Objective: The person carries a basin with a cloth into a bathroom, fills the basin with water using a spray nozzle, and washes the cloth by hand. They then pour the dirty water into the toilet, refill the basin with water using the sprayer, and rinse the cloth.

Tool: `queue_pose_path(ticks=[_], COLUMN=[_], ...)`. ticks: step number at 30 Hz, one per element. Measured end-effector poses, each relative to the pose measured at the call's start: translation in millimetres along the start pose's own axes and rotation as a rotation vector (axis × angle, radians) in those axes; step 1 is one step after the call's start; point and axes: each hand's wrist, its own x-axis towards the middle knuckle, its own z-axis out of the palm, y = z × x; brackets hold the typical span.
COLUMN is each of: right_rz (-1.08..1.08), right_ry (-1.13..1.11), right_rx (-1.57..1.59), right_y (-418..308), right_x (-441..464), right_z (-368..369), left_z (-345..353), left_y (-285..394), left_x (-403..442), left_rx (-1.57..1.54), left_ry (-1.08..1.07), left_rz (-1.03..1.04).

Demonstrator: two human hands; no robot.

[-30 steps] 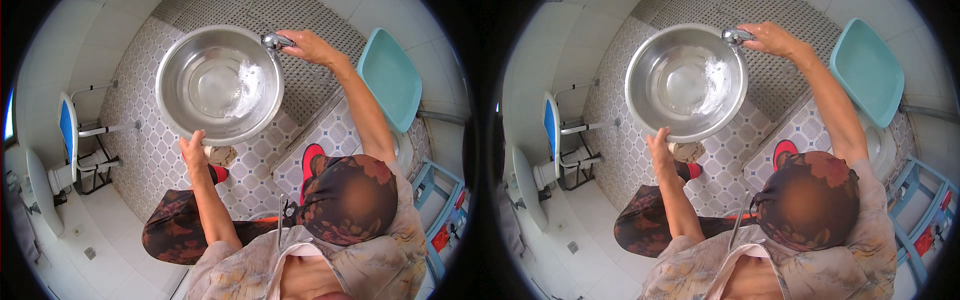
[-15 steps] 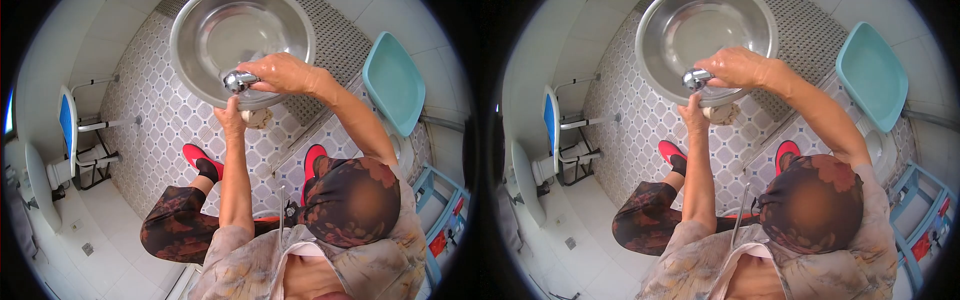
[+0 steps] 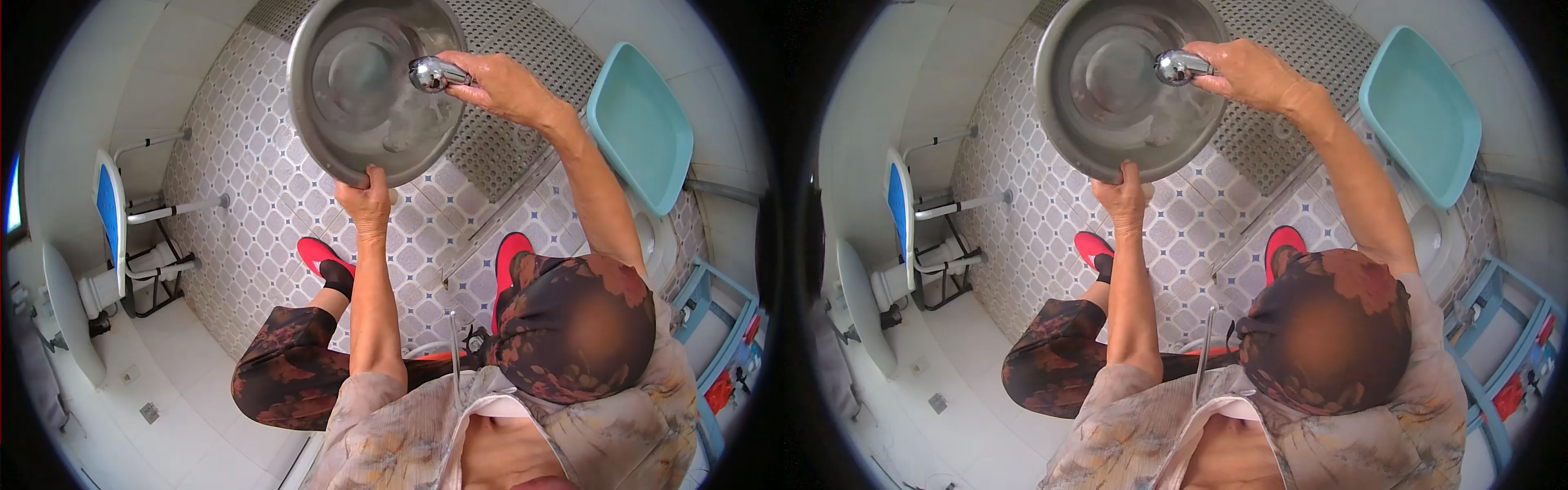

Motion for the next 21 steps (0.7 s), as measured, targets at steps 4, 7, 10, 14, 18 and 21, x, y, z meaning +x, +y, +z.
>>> queue_pose_path(ticks=[4, 7, 10, 14, 18, 21], right_rz=[0.032, 0.075, 0.128, 0.155, 0.136, 0.070], right_ry=[-0.012, -0.017, -0.009, 0.007, 0.072, 0.144], right_rx=[-0.072, -0.139, -0.178, -0.194, -0.179, -0.089], right_y=[15, 20, 22, 18, 20, 16], right_x=[-6, -11, -13, -14, -10, -5], right_z=[7, 9, 10, 4, 3, 3], left_z=[4, 4, 1, -1, 5, 10], left_y=[2, 5, 1, -4, 8, 13], left_x=[3, 6, 11, 20, 23, 8], left_rx=[0.259, 0.381, 0.499, 0.541, 0.529, 0.328], left_ry=[-0.012, -0.013, -0.039, -0.052, -0.002, -0.022], left_rz=[0.253, 0.472, 0.632, 0.719, 0.774, 0.311])
